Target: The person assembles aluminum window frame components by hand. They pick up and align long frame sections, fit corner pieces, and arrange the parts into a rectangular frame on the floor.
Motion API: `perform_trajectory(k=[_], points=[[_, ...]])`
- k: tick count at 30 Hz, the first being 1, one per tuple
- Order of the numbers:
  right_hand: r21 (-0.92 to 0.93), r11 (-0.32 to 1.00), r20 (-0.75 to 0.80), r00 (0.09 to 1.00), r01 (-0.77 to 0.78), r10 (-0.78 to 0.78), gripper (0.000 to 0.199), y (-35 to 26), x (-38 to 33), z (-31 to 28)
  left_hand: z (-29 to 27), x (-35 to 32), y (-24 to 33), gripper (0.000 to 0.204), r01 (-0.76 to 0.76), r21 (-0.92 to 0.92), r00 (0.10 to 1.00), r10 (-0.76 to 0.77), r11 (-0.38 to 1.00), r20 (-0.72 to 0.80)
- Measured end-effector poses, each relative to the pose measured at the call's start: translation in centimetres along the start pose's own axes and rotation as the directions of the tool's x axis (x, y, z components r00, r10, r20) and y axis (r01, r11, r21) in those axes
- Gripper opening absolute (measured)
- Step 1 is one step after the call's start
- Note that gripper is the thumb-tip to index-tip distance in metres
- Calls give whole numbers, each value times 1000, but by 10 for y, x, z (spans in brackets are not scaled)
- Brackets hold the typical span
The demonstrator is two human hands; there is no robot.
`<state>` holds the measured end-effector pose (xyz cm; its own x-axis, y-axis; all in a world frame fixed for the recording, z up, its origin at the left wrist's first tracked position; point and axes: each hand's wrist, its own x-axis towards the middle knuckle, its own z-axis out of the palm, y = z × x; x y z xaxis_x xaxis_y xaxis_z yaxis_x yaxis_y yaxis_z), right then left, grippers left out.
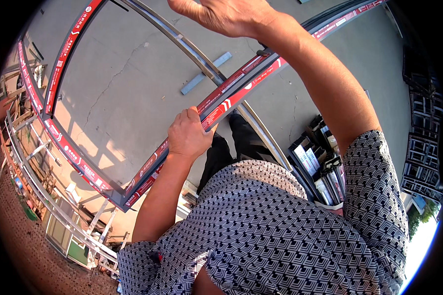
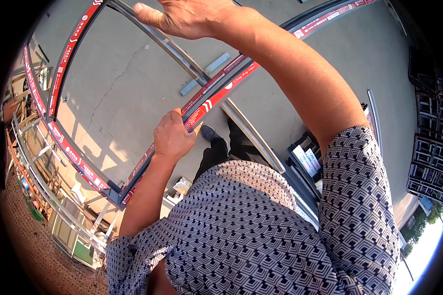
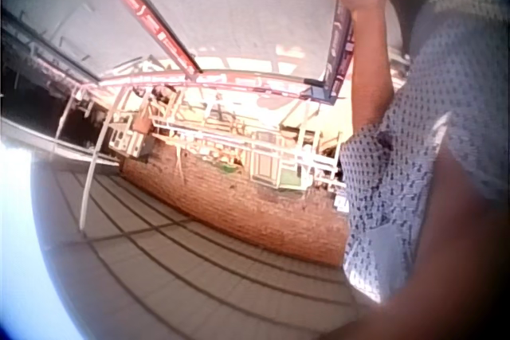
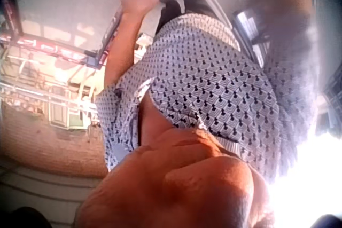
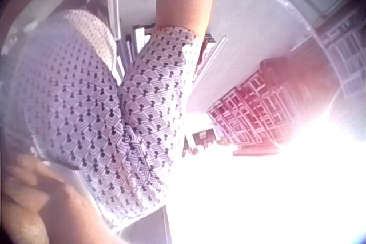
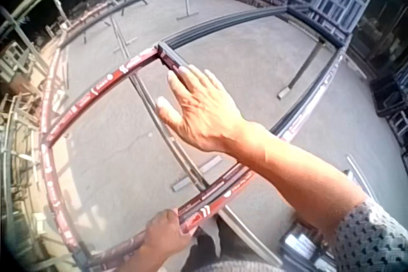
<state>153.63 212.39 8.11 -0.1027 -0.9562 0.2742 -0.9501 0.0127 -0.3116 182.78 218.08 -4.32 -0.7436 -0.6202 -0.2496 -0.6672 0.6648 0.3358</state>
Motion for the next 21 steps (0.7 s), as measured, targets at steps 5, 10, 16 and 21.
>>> perform_trajectory(k=[5,10,16,21], points=[[-335,942,313,943,-4,116,84,61,-121,109,-8,3,6,56,-15,-27,996,17,1000,90],[-252,966,489,853,-60,180,92,52,-118,108,-7,6,5,55,42,-99,992,-29,994,127],[-207,974,534,824,-93,192,91,40,-112,95,-10,7,9,55,56,-116,990,-40,992,133],[-161,987,369,926,-23,82,93,25,-96,99,-13,6,10,56,24,-78,991,-13,997,131]])
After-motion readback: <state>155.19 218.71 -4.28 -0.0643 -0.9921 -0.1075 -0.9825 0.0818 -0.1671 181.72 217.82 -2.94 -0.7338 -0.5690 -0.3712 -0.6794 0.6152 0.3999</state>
